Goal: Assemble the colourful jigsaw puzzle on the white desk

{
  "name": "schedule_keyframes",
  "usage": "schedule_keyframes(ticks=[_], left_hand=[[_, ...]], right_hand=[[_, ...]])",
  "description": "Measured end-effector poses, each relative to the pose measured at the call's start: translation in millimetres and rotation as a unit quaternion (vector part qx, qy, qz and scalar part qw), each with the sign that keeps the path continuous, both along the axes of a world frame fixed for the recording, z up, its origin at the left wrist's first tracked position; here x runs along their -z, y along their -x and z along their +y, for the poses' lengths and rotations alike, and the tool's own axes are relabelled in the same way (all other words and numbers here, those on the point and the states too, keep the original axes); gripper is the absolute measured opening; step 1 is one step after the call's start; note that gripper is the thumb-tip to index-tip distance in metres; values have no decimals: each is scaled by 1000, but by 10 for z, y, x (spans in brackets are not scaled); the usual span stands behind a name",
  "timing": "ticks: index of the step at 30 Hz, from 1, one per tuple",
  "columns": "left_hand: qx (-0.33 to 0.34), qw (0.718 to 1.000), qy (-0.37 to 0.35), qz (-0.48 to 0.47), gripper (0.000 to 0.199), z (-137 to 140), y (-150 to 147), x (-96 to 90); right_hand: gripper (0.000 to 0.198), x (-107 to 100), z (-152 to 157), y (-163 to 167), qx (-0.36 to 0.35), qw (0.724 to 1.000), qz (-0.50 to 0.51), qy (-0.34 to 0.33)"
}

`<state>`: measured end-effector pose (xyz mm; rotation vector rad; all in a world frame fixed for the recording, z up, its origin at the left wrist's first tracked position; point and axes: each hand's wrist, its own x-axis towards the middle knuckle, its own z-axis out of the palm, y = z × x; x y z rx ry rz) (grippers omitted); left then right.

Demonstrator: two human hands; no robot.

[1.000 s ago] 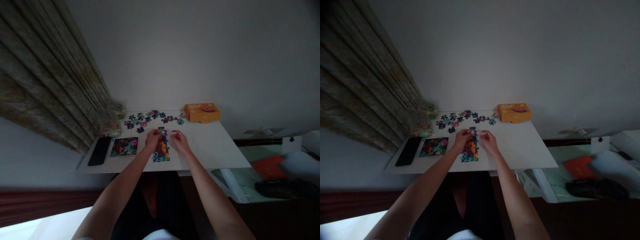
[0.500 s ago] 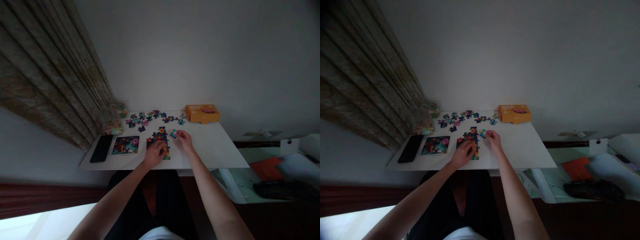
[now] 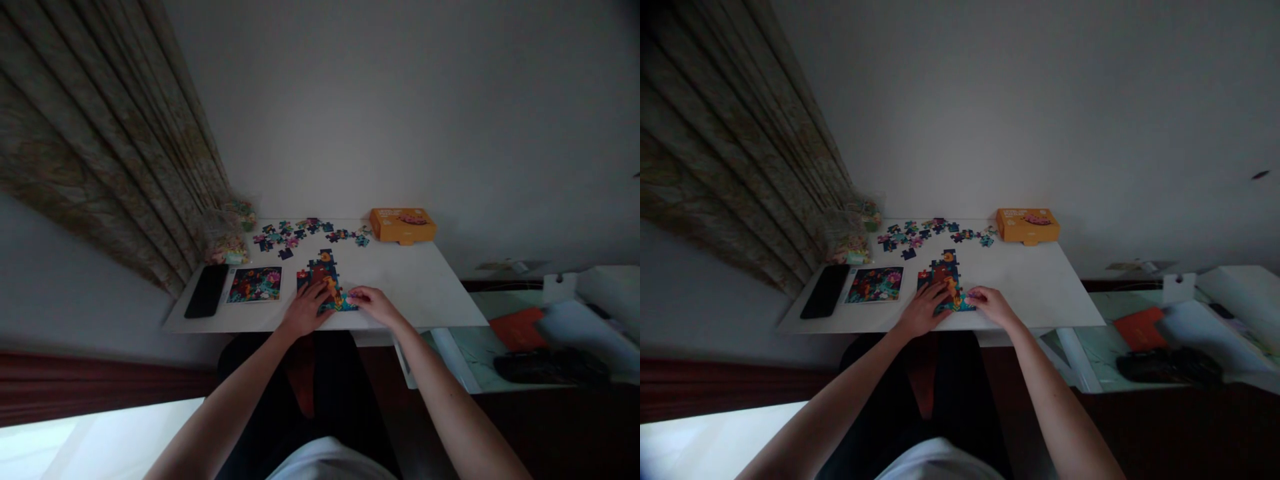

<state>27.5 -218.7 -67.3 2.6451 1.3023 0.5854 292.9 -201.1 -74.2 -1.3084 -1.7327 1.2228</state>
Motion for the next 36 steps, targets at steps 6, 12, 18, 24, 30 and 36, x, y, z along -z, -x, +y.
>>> schedule_keyframes(ticks=[6,12,18,24,30,36], left_hand=[[3,1000,-5,-4,44,10,7,15],[6,1000,-8,-4,43,15,10,38],[5,1000,-7,4,45,6,3,28],[88,996,-23,23,41,-10,-19,11],[102,994,-17,26,38,-17,-23,-23],[105,994,-9,20,36,-34,-18,-116]], right_hand=[[22,-72,79,21,-31,995,-94,-8],[12,-120,132,16,-38,988,-152,-9],[19,-254,102,103,-17,974,-227,2],[32,-410,34,186,32,916,-399,-18],[23,-270,-38,151,51,941,-332,-48],[23,-106,-97,123,88,972,-205,-73]])
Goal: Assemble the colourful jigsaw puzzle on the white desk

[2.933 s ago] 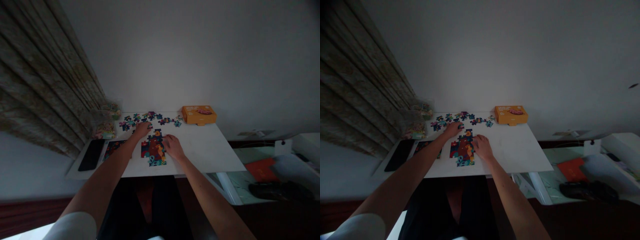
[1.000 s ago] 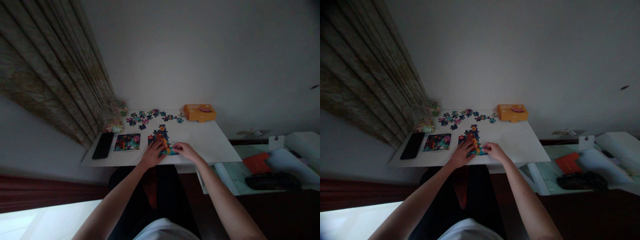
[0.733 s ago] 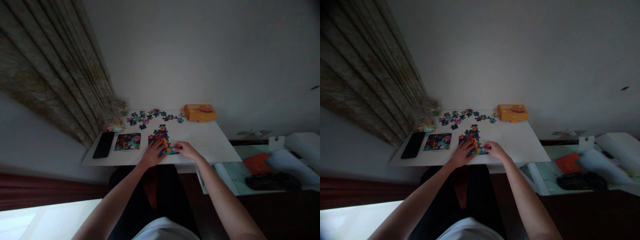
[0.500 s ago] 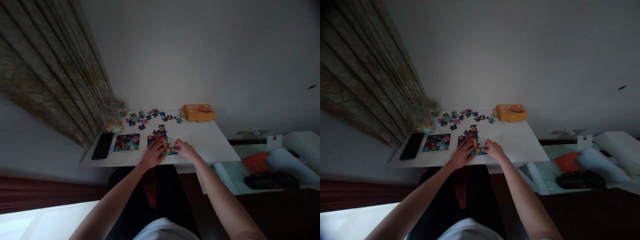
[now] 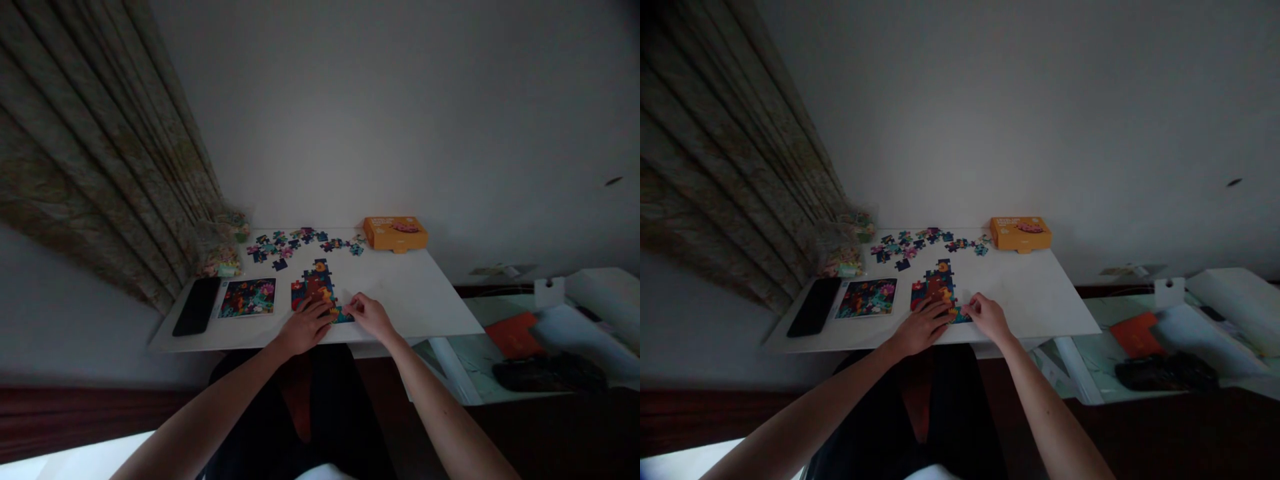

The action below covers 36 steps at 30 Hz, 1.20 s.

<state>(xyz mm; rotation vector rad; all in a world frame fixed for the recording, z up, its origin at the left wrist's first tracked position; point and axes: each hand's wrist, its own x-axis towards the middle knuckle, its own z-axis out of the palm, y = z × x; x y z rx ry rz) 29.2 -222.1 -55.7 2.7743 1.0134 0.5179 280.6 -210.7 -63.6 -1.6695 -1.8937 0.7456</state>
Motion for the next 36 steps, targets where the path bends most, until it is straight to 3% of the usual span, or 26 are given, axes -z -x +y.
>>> schedule_keyframes(ticks=[5,9,13,16,21,28,32,36], left_hand=[[-2,1000,5,2,35,6,-2,3],[-4,1000,10,-2,33,14,-1,34],[-8,1000,11,-14,34,9,-5,48],[-7,1000,14,-21,34,6,-7,47],[-5,999,20,-28,35,10,-6,23],[-5,999,40,-36,37,26,7,35],[-2,997,55,-55,38,98,46,0],[-40,994,59,-81,35,265,91,-53]], right_hand=[[25,32,239,20,82,995,-47,-31],[23,33,783,60,112,990,-57,-56],[25,-17,1507,131,79,992,-64,-78],[38,-69,1989,177,32,989,-111,-96],[59,-91,2458,186,-15,980,-193,-55],[52,-146,2525,147,-24,971,-231,-55],[48,-198,2329,113,30,970,-228,-81],[46,-183,1968,59,23,975,-188,-114]])
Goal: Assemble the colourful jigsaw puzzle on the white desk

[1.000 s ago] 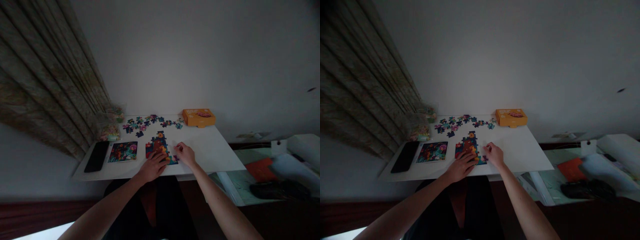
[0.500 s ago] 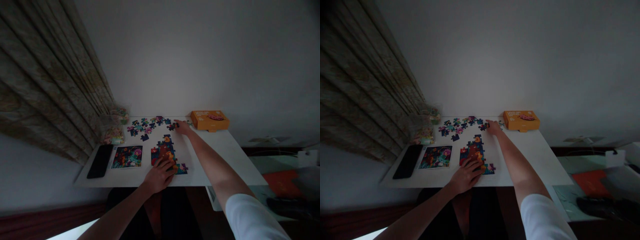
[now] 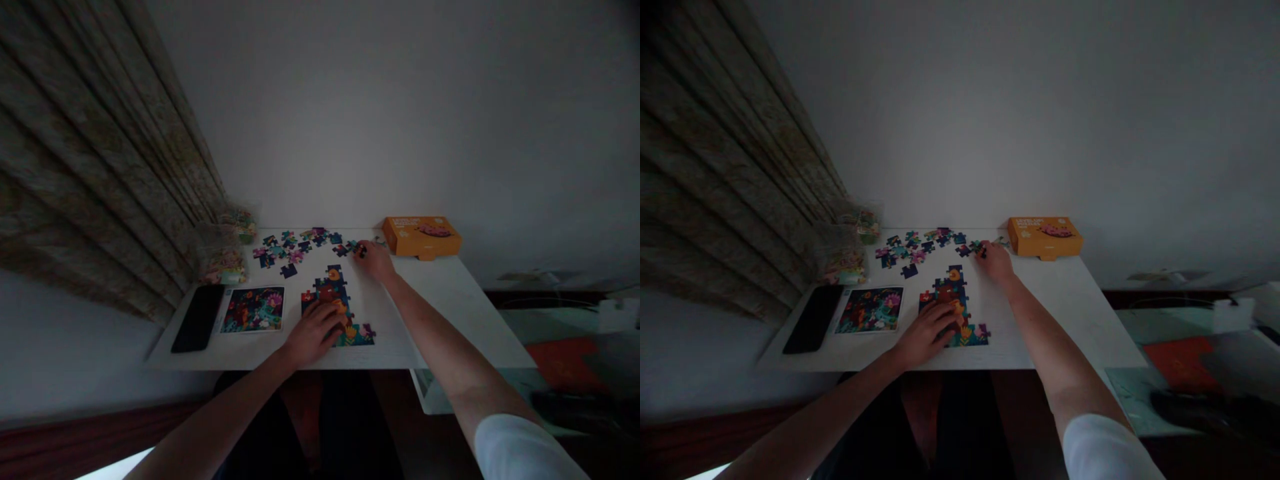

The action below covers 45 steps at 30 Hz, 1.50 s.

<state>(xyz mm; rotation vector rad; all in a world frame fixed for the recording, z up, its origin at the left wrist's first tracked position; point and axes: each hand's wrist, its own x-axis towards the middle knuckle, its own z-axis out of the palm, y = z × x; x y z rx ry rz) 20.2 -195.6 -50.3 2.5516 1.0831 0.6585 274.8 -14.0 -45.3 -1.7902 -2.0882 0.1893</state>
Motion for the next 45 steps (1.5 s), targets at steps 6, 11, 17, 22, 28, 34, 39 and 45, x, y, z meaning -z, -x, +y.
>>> schedule_keyframes(ticks=[6,11,17,22,28,34,39,45], left_hand=[[-95,990,37,-95,30,335,-65,34],[-184,961,109,-177,23,594,-388,101],[-220,939,166,-207,27,782,-843,158],[-221,939,160,-210,28,904,-921,60],[-98,984,106,-101,43,1061,-807,-216],[-41,989,134,-42,55,1047,-805,-394],[-128,989,70,-36,45,870,-661,-290],[-91,987,-5,131,50,493,-339,35]], right_hand=[[44,132,-738,4,-1,993,96,-67],[44,199,-1158,128,-10,983,146,-113],[43,179,-1261,178,-29,981,147,-122],[45,184,-1255,156,-44,981,159,-105],[49,259,-1184,131,-25,967,236,-90],[45,351,-1120,107,-35,943,321,-78],[40,370,-1077,47,0,923,382,-38],[39,402,-943,23,24,928,370,33]])
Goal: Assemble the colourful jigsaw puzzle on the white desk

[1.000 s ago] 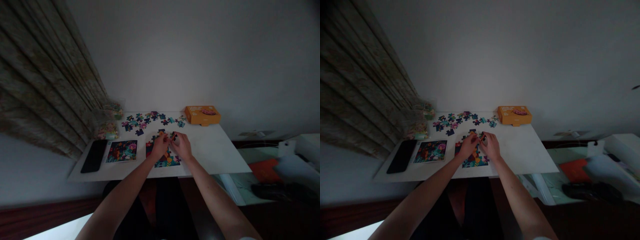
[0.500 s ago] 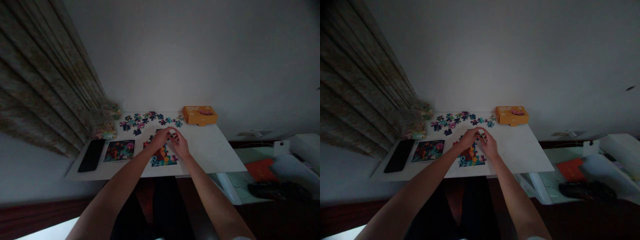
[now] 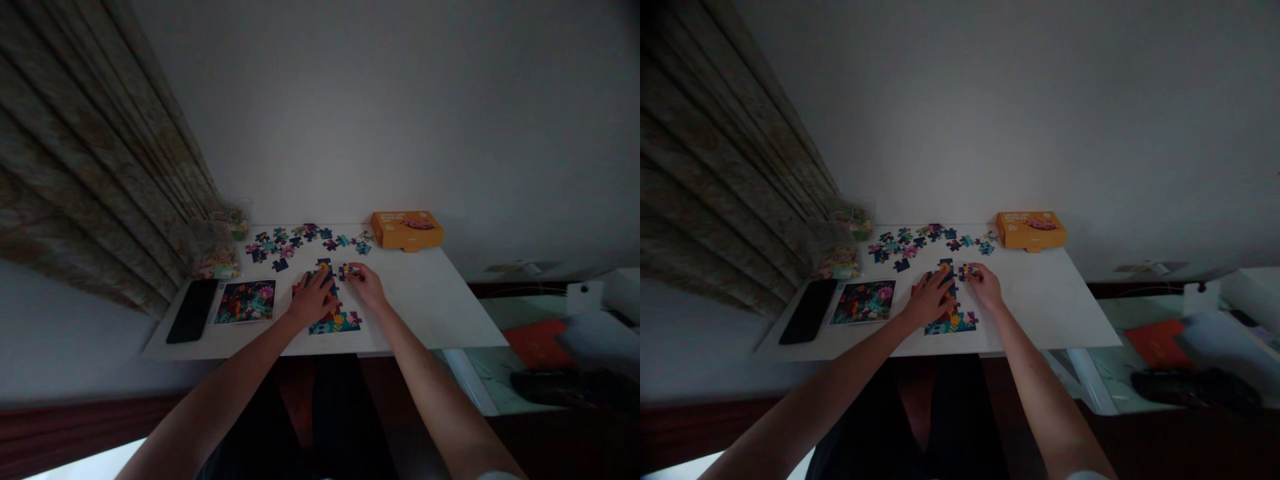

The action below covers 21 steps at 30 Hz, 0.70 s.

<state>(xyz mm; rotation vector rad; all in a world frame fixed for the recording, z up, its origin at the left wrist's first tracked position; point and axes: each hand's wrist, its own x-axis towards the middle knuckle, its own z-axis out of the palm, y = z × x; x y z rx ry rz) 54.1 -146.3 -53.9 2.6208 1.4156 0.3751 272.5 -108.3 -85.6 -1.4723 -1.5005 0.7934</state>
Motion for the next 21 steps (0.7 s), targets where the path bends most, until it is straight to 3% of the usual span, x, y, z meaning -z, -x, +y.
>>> schedule_keyframes(ticks=[4,8,21], left_hand=[[3,1000,5,19,56,-92,46,110],[-3,1000,-5,12,55,-99,33,117],[-1,1000,-1,1,52,-119,43,97]], right_hand=[[34,-97,81,51,8,992,-112,51],[33,-256,152,85,-27,971,-220,95],[31,-540,324,212,-78,907,-373,178]])
